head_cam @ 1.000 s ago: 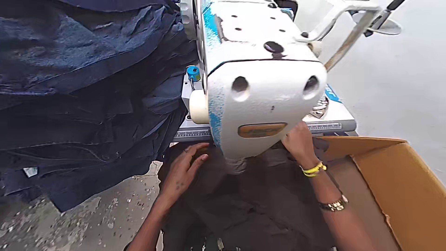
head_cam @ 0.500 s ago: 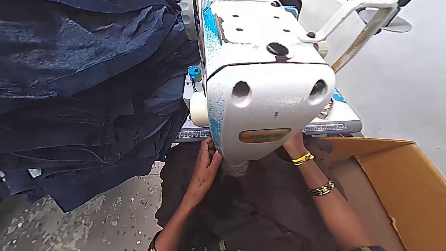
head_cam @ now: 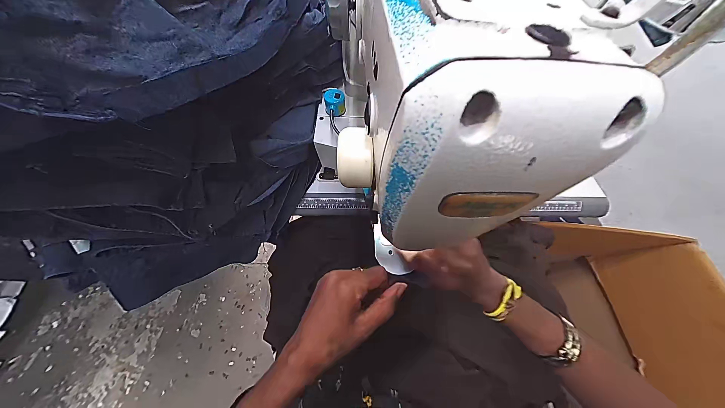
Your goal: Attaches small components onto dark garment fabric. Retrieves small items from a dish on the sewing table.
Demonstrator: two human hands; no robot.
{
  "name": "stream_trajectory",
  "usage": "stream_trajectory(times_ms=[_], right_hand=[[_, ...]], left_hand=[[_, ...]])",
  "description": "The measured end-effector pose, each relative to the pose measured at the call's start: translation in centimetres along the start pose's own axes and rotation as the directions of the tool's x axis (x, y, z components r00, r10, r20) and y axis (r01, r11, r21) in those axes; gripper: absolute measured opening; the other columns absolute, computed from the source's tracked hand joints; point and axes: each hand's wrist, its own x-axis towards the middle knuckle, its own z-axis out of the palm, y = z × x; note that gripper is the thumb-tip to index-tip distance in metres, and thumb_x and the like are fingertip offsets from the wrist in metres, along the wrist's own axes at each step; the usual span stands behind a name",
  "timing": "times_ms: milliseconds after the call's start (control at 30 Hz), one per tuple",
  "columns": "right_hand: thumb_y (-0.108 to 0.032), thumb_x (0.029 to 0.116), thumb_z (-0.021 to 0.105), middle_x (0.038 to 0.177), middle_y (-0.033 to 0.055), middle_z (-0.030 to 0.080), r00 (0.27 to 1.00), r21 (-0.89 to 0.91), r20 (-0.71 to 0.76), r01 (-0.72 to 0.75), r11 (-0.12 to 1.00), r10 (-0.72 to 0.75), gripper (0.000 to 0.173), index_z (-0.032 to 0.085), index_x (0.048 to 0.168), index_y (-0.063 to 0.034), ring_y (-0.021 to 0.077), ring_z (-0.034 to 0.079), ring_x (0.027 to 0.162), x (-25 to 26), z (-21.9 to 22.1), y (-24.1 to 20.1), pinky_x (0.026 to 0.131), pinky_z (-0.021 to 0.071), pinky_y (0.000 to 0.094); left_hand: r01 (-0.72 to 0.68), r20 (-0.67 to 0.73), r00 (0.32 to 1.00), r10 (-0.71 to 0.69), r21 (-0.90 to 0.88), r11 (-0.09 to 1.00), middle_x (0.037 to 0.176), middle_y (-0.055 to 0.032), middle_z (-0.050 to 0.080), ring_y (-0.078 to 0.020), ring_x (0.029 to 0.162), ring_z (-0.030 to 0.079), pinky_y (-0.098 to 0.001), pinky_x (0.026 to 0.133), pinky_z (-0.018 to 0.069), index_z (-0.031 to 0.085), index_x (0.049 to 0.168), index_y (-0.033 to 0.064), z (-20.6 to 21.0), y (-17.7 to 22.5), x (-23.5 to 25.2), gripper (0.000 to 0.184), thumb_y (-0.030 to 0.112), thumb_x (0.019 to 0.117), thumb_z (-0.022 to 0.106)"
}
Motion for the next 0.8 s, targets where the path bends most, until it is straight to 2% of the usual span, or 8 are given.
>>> stream_trajectory(times_ms=[100, 167, 267, 400, 500, 567, 700, 800], right_hand=[[-0.016, 0.0962, 0.06, 0.072, 0.0052, 0.07, 0.999, -0.016, 0.037, 0.016, 1.0, -0.016, 0.021, 0.07, 0.078, -0.0126, 0.0196, 0.068, 0.075, 1.2, 0.5, -0.3, 0.072, 0.0521, 0.03], [-0.022, 0.0983, 0.06, 0.08, 0.0061, 0.073, 0.986, 0.186, 0.112, -0.141, 0.972, 0.121, 0.021, 0.07, 0.085, -0.0095, 0.0162, 0.07, 0.082, 0.9, 0.1, -0.7, 0.077, 0.0547, 0.028], [-0.035, 0.1056, 0.056, 0.085, 0.0035, 0.065, 0.906, 0.592, 0.367, -0.402, 0.699, 0.21, 0.031, 0.057, 0.104, -0.004, 0.0064, 0.06, 0.083, -0.1, -1.2, -1.7, 0.083, 0.0467, 0.0227], [-0.031, 0.0957, 0.066, 0.081, -0.0001, 0.065, 0.734, 0.365, 0.419, -0.675, 0.641, 0.535, 0.03, 0.063, 0.102, -0.0023, 0.0028, 0.061, 0.076, -0.3, -0.4, -0.8, 0.073, 0.0511, 0.0228], [-0.036, 0.0867, 0.074, 0.074, -0.0017, 0.062, 0.609, 0.281, 0.444, -0.791, 0.543, 0.657, 0.037, 0.066, 0.099, -0.0026, 0.0045, 0.058, 0.069, 0.6, 0.6, -0.8, 0.065, 0.0479, 0.0275], [-0.035, 0.0851, 0.076, 0.076, -0.0001, 0.064, 0.593, 0.283, 0.454, -0.804, 0.524, 0.665, 0.038, 0.067, 0.1, -0.0013, 0.0054, 0.059, 0.071, 0.9, 0.5, -0.8, 0.067, 0.0489, 0.0288], [-0.021, 0.0912, 0.071, 0.079, -0.0075, 0.059, 0.628, 0.357, 0.48, -0.778, 0.517, 0.613, 0.025, 0.061, 0.104, -0.0015, -0.0093, 0.052, 0.072, 0.4, -1.0, 0.7, 0.07, 0.0451, 0.0118], [-0.026, 0.0941, 0.067, 0.078, -0.0049, 0.057, 0.644, 0.268, 0.397, -0.763, 0.588, 0.654, 0.024, 0.061, 0.103, -0.0038, -0.0024, 0.052, 0.071, -0.7, -1.0, 1.2, 0.069, 0.0451, 0.0179]], left_hand=[[0.016, -0.001, 1.0, -0.016, 0.022, 1.0, 0.066, 0.0031, 0.062, -0.0006, 0.059, 0.055, -0.0194, 0.056, 0.0438, 0.071, 0.086, 0.0109, 0.0, -0.5, 0.2, 0.034, 0.038, 0.1021, 0.059], [-0.019, -0.001, 1.0, 0.019, -0.069, 0.997, 0.08, 0.0028, 0.073, 0.0039, 0.073, 0.064, -0.0148, 0.067, 0.0507, 0.076, 0.097, 0.0096, -0.3, -0.1, 0.2, 0.029, 0.033, 0.1029, 0.06], [0.038, -0.077, 0.996, -0.054, -0.195, 0.98, 0.094, 0.0056, 0.075, 0.0069, 0.087, 0.067, -0.0129, 0.08, 0.0552, 0.076, 0.099, 0.0078, -2.6, -0.5, -0.1, 0.025, 0.028, 0.1019, 0.062], [0.383, -0.22, 0.904, -0.367, 0.036, 0.923, 0.09, 0.0097, 0.073, 0.0098, 0.081, 0.063, -0.0139, 0.075, 0.0506, 0.077, 0.096, 0.0123, -6.3, -4.9, -1.2, 0.027, 0.035, 0.0973, 0.062], [0.497, -0.246, 0.851, -0.464, 0.087, 0.864, 0.086, 0.0077, 0.071, 0.0079, 0.075, 0.06, -0.0174, 0.07, 0.0483, 0.076, 0.095, 0.0113, -7.1, -7.3, -2.2, 0.029, 0.037, 0.0966, 0.063], [0.5, -0.246, 0.848, -0.469, 0.078, 0.863, 0.087, 0.0083, 0.071, 0.0081, 0.075, 0.06, -0.0169, 0.071, 0.0486, 0.076, 0.095, 0.0119, -6.9, -7.5, -2.4, 0.028, 0.037, 0.0964, 0.064], [0.446, -0.26, 0.873, -0.413, 0.081, 0.891, 0.089, 0.0078, 0.073, 0.0072, 0.079, 0.062, -0.0195, 0.075, 0.0499, 0.077, 0.095, 0.0128, -6.4, -7.0, -1.2, 0.028, 0.037, 0.0967, 0.063], [0.433, -0.259, 0.884, -0.389, 0.14, 0.891, 0.086, 0.0066, 0.072, 0.0035, 0.077, 0.062, -0.0257, 0.074, 0.0489, 0.077, 0.095, 0.0143, -6.0, -6.9, -0.3, 0.03, 0.04, 0.0968, 0.062]])
